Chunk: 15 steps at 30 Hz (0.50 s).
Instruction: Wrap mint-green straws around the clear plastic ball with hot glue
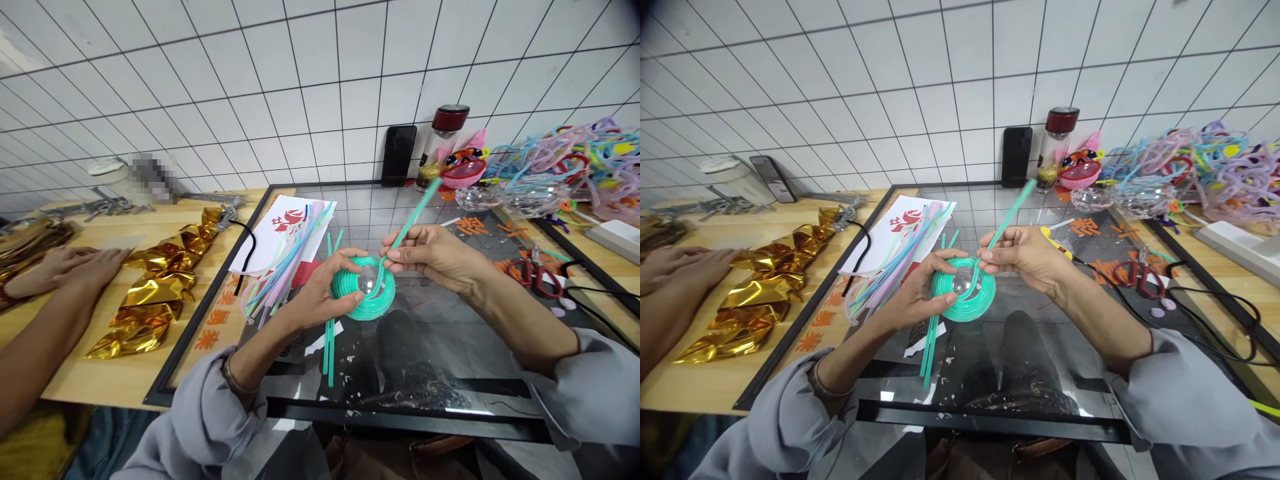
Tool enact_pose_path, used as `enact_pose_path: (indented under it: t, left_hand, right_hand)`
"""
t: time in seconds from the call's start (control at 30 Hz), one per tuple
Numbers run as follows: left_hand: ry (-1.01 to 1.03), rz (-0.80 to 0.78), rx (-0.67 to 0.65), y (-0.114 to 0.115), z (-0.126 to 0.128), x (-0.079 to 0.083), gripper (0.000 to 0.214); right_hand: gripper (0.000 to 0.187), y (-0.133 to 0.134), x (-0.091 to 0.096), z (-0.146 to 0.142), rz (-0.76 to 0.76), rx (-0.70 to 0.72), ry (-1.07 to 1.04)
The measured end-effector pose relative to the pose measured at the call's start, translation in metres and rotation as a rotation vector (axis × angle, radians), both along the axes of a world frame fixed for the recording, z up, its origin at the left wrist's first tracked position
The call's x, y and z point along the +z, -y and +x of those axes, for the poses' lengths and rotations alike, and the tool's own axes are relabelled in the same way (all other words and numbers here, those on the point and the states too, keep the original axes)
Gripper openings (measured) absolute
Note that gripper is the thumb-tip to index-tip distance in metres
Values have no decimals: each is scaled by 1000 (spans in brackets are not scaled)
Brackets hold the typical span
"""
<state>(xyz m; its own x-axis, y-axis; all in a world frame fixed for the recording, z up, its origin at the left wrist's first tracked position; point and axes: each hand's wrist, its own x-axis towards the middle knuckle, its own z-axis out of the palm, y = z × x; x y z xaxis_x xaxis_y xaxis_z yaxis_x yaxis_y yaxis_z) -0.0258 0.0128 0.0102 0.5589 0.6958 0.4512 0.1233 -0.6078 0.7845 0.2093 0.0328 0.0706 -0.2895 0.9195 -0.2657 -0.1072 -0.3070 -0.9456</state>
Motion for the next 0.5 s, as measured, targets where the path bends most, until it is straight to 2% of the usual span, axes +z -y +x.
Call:
enact_pose_path:
  t: [0.13, 0.33, 0.5]
  left_hand:
    - [-4, 16, 2, 1, 0, 2, 27]
    - [-4, 39, 1, 0, 1, 1, 27]
    - [-7, 51, -5, 0, 1, 0, 28]
  right_hand:
    - [45, 5, -4, -8, 77, -30, -11]
    - [41, 9, -6, -12, 245, -25, 217]
    - [39, 10, -11, -10, 341, 18, 329]
